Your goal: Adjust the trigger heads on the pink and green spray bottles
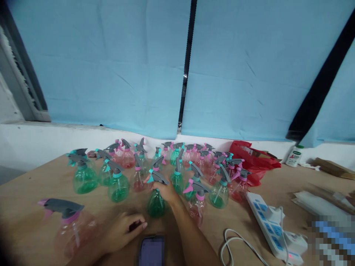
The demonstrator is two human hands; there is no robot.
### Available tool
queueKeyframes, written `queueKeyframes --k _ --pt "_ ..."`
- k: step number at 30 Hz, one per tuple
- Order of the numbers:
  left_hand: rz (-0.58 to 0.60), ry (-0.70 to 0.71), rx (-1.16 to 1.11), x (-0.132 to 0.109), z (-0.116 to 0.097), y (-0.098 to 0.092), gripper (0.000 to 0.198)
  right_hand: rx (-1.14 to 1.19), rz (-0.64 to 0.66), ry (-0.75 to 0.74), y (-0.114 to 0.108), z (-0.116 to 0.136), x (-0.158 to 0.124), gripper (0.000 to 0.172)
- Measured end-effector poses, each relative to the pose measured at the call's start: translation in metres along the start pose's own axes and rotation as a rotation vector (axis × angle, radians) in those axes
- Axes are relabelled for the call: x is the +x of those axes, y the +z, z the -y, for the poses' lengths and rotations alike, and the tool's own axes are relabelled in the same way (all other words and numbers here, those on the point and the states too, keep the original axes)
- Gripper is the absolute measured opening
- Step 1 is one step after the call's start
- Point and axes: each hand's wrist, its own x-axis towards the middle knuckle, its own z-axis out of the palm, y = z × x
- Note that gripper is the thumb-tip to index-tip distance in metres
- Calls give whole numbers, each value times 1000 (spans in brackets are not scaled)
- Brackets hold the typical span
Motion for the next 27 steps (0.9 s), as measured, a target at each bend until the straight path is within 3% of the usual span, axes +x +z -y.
queueKeyframes --k 11,15,19,21,24,27 --pt "13 7 -6 0 0 -1 36 43 21 -28 4 -5 -2 22" --pt "36 2 -10 0 4 3 37 138 -73 -99 11 3 -6 23" --pt "73 -3 -12 -1 6 8 36 -74 -260 -257 36 31 2 21" --pt "76 -12 -6 -1 6 9 35 -156 -283 -301 56 49 10 22" --pt "59 -18 -17 0 6 10 34 -214 -172 -275 87 65 24 24" --pt "55 13 -54 1 7 10 30 -235 -69 -200 111 65 34 28"
